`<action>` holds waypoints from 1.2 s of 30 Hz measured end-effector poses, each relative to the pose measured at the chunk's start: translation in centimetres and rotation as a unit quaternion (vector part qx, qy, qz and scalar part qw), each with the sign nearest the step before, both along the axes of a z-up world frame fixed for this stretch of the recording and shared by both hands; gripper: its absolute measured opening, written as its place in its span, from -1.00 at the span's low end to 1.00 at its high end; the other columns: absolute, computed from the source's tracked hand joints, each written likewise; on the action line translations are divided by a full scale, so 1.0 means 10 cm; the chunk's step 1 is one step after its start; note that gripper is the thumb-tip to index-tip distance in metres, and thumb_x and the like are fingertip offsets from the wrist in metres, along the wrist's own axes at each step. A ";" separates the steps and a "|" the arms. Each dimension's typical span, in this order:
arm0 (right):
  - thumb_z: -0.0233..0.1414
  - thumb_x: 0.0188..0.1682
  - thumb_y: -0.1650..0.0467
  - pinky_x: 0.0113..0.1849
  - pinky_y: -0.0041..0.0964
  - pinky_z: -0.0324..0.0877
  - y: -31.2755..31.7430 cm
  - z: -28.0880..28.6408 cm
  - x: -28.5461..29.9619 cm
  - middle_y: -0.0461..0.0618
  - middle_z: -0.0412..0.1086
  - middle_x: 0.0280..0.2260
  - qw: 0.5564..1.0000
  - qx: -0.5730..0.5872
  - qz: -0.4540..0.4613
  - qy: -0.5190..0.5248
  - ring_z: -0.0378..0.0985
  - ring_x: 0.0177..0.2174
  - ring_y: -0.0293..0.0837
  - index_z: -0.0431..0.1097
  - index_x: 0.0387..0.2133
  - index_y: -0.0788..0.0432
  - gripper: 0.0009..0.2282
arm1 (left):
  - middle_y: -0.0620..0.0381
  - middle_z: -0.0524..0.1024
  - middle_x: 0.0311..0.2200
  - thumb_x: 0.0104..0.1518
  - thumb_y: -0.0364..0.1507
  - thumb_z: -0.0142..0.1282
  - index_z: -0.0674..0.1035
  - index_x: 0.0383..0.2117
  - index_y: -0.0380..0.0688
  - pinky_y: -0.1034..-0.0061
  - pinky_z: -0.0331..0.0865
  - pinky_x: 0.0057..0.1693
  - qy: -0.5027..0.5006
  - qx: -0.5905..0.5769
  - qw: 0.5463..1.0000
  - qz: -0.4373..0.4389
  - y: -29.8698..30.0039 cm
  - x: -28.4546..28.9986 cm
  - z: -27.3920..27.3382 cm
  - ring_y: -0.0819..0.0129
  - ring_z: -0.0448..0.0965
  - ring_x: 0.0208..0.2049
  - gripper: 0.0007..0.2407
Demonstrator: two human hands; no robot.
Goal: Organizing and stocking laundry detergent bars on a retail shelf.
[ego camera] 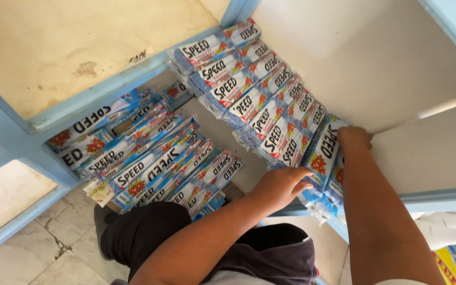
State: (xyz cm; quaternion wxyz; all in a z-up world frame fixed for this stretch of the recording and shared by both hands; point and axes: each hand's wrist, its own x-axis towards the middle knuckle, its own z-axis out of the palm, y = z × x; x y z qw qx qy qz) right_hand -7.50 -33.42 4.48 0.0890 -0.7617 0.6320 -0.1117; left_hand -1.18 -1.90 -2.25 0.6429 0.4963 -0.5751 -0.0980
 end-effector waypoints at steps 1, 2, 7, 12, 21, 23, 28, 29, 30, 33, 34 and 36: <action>-0.11 0.07 0.27 -0.03 0.39 0.12 0.09 0.01 -0.01 0.12 0.12 0.05 1.000 -0.011 0.008 0.022 0.24 0.02 0.15 0.33 0.08 0.07 -0.67 | -0.03 0.64 -0.23 0.25 -0.31 0.16 0.54 -0.04 -0.11 0.22 0.53 -0.17 0.002 0.004 1.000 -0.003 0.02 -0.03 0.00 0.04 0.66 -0.27 -0.76; -0.12 0.07 0.26 -0.01 0.42 0.11 0.20 0.01 -0.02 0.13 0.11 0.07 0.999 -0.022 0.017 0.045 0.23 0.05 0.17 0.32 0.10 0.07 -0.65 | -0.01 0.63 -0.24 0.26 -0.31 0.15 0.54 -0.04 -0.08 0.23 0.53 -0.19 0.001 0.011 1.000 -0.001 0.04 -0.05 0.01 0.04 0.66 -0.28 -0.77; -0.14 0.05 0.25 0.09 0.52 0.07 0.44 0.09 0.04 0.17 0.05 0.17 0.986 -0.074 0.069 0.130 0.20 0.17 0.23 0.32 0.18 0.07 -0.58 | 0.03 0.61 -0.28 0.27 -0.30 0.12 0.55 -0.05 -0.02 0.21 0.52 -0.25 -0.016 0.024 0.999 0.024 0.08 -0.05 0.05 0.05 0.65 -0.33 -0.79; -0.07 0.10 0.40 0.19 -0.02 0.23 -1.34 -1.07 -0.59 0.27 0.26 0.09 0.913 -0.173 0.291 0.230 0.15 0.20 0.47 0.36 0.15 0.32 -0.63 | 0.08 0.57 -0.35 0.26 -0.35 0.09 0.53 -0.02 0.02 0.20 0.49 -0.32 -0.078 0.040 0.995 0.046 0.14 -0.04 0.07 0.09 0.64 -0.43 -0.79; 0.01 0.06 0.46 0.15 0.01 0.26 -0.80 -0.75 -0.37 0.37 0.38 -0.02 0.925 -0.154 0.314 0.145 0.26 0.12 0.45 0.48 0.03 0.23 -0.72 | 0.03 0.54 -0.22 0.11 -0.49 0.05 0.46 0.19 0.05 0.16 0.51 -0.34 -0.229 0.084 0.970 -0.013 0.34 0.02 0.08 0.05 0.64 -0.45 -0.56; 0.03 0.07 0.41 0.09 0.04 0.28 -0.50 -0.62 -0.30 0.45 0.27 0.02 0.943 -0.163 0.280 0.082 0.32 0.03 0.43 0.49 -0.01 0.23 -0.74 | 0.03 0.55 -0.20 0.12 -0.47 0.05 0.48 0.15 0.07 0.14 0.50 -0.34 -0.236 0.097 0.967 -0.004 0.41 0.17 0.13 0.03 0.64 -0.43 -0.60; 0.10 0.06 0.27 0.06 0.17 0.25 0.26 -0.24 -0.09 0.24 0.31 0.02 0.965 -0.193 0.168 -0.054 0.40 -0.02 0.30 0.35 -0.08 0.23 -0.70 | 0.08 0.63 -0.18 0.15 -0.48 0.06 0.58 0.01 0.13 0.15 0.50 -0.17 -0.090 0.046 0.989 0.110 0.78 0.97 0.14 0.00 0.66 -0.25 -0.70; 0.12 0.05 0.40 0.08 0.20 0.25 0.35 -0.19 -0.04 0.34 0.20 0.06 0.923 -0.286 0.250 -0.059 0.31 0.03 0.37 0.42 -0.12 0.25 -0.80 | 0.08 0.63 -0.17 0.22 -0.50 0.08 0.58 0.00 0.09 0.27 0.53 -0.14 -0.012 0.008 0.989 0.145 0.92 1.17 0.21 0.11 0.67 -0.23 -0.75; 0.14 0.04 0.52 0.09 0.24 0.24 0.43 -0.12 0.02 0.44 0.10 0.09 0.865 -0.374 0.328 -0.065 0.22 0.07 0.44 0.49 -0.16 0.27 -0.87 | 0.08 0.64 -0.16 0.29 -0.51 0.11 0.57 -0.01 0.05 0.39 0.56 -0.11 0.064 -0.030 0.981 0.181 1.06 1.37 0.28 0.22 0.68 -0.22 -0.81; -0.01 0.07 0.61 0.24 -0.08 0.25 1.58 0.38 0.29 0.20 0.15 0.15 0.845 -0.244 0.408 -0.245 0.30 0.19 0.10 0.42 -0.07 0.24 -0.80 | 0.17 0.59 -0.26 0.33 -0.52 0.09 0.59 -0.04 0.00 0.53 0.54 -0.24 0.189 -0.014 0.962 0.199 1.43 1.62 0.32 0.45 0.62 -0.30 -0.85; -0.01 0.07 0.61 0.24 -0.08 0.25 1.94 0.40 0.40 0.20 0.15 0.15 0.843 -0.240 0.411 -0.252 0.30 0.19 0.10 0.42 -0.07 0.24 -0.80 | 0.17 0.59 -0.26 0.33 -0.52 0.09 0.59 -0.04 0.00 0.53 0.54 -0.24 0.183 -0.012 0.961 0.206 1.50 1.69 0.31 0.45 0.62 -0.30 -0.85; 0.05 0.07 0.64 0.21 0.03 0.31 2.68 0.44 0.50 0.16 0.30 -0.04 0.752 -0.228 0.557 -0.268 0.36 0.04 0.09 0.42 -0.10 0.26 -0.82 | 0.25 0.54 -0.32 0.31 -0.54 0.04 0.59 -0.06 -0.07 0.63 0.49 -0.36 0.274 0.010 0.946 0.175 1.65 1.77 0.27 0.59 0.55 -0.33 -0.84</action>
